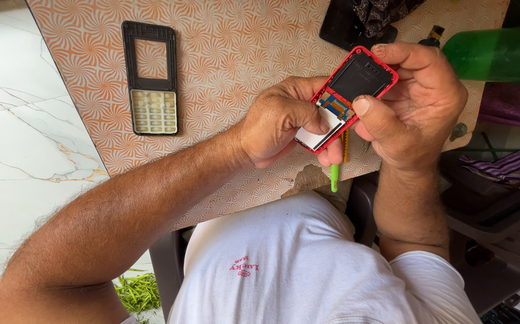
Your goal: The person cleans the internal components of a mobile phone using a toothbrush and a cleaning solution, then manipulates the circuit board and casing using a utility knife and a screwdriver.
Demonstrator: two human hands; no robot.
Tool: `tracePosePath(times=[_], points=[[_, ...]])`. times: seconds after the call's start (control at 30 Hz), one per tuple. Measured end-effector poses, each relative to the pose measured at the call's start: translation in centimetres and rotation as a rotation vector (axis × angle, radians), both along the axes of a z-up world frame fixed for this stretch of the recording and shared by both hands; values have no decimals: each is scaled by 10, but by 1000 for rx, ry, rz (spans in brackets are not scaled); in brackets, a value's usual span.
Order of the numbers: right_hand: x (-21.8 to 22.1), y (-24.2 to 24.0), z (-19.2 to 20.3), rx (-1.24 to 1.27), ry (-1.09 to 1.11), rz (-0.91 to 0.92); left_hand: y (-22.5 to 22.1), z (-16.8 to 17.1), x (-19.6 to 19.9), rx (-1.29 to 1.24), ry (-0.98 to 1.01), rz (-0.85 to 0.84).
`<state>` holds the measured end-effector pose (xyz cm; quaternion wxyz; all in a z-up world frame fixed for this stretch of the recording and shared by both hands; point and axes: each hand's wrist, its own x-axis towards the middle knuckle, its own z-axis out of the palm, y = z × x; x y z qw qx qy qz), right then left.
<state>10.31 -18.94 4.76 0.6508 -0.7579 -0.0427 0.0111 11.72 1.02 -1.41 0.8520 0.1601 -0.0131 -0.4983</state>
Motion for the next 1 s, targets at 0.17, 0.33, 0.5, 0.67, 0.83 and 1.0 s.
tracePosePath(times=[0.17, 0.33, 0.5, 0.67, 0.83, 1.0], points=[[-2, -2, -3, 11, 1, -12, -1, -1, 1, 14, -20, -4], [-1, -3, -5, -3, -15, -9, -1, 0, 1, 12, -34, 5], [0, -2, -5, 5, -26, -11, 0, 1, 1, 27, -46, 3], [0, -2, -6, 15, -18, -23, 0, 2, 1, 31, -51, 1], [-1, -3, -7, 15, -22, -21, -1, 1, 2, 27, -45, -11], [-1, -3, -7, 21, -27, -18, 0, 2, 2, 37, -56, -12]])
